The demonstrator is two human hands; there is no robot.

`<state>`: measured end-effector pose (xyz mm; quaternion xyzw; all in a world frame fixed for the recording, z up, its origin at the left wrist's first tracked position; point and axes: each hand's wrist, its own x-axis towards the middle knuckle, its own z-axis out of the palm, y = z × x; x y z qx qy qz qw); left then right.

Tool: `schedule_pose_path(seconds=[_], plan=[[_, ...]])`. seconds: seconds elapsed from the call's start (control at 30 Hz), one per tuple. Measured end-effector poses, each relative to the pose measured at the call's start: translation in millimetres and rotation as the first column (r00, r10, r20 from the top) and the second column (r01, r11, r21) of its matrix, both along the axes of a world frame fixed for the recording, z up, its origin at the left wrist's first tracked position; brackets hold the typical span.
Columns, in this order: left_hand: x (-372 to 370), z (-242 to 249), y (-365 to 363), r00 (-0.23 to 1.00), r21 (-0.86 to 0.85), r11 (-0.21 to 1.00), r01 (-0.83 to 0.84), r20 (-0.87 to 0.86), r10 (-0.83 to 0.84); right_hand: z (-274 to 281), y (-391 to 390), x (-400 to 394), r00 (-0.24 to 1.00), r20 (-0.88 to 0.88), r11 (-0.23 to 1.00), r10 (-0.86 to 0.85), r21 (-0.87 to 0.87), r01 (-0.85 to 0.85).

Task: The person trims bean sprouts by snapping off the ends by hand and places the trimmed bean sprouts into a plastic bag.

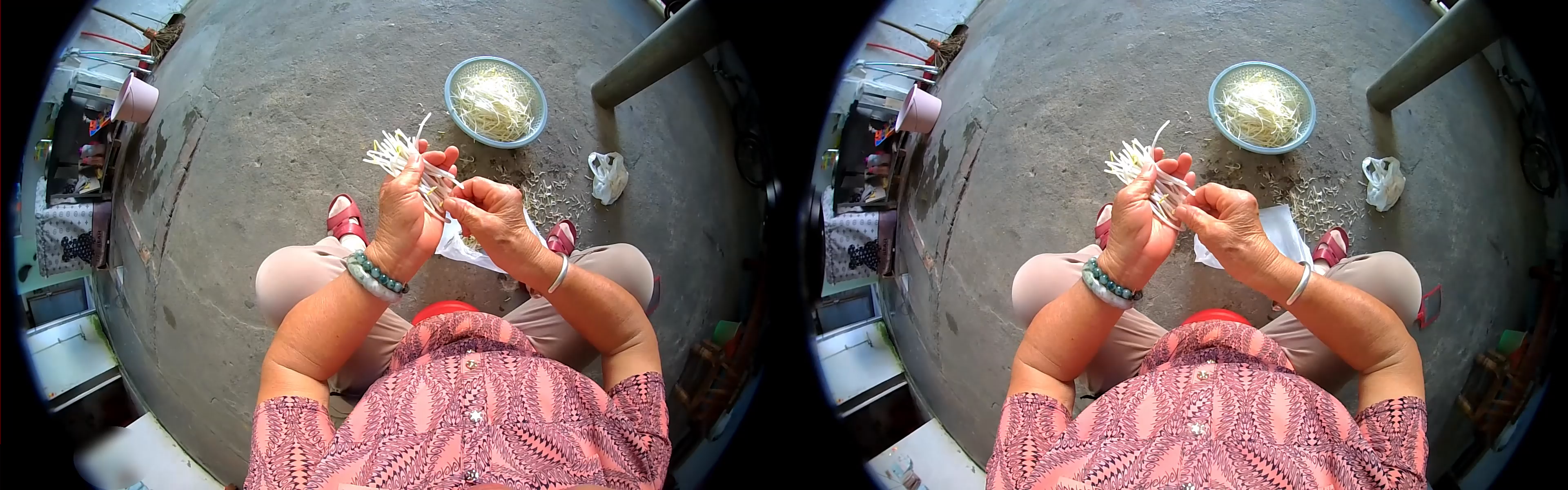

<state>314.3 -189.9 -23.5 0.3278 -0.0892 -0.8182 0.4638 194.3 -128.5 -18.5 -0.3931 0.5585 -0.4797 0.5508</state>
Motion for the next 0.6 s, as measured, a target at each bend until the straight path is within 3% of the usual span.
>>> schedule_pose_path(seconds=[0.23,0.33,0.6], plan=[[-3,-2,4,0.999,-0.033,0.999,0.032,0.006,-0.032,-4,-4,-3,0.992,-0.119,0.998,0.049,0.045,-0.044],[-2,-2,4,0.996,0.009,0.999,0.043,-0.077,-0.042,5,-6,-9,0.978,0.204,0.997,0.038,0.064,-0.052],[8,4,2,0.994,0.037,0.999,0.032,-0.101,-0.028,6,-12,-9,0.899,0.437,0.99,0.011,0.125,-0.072]])
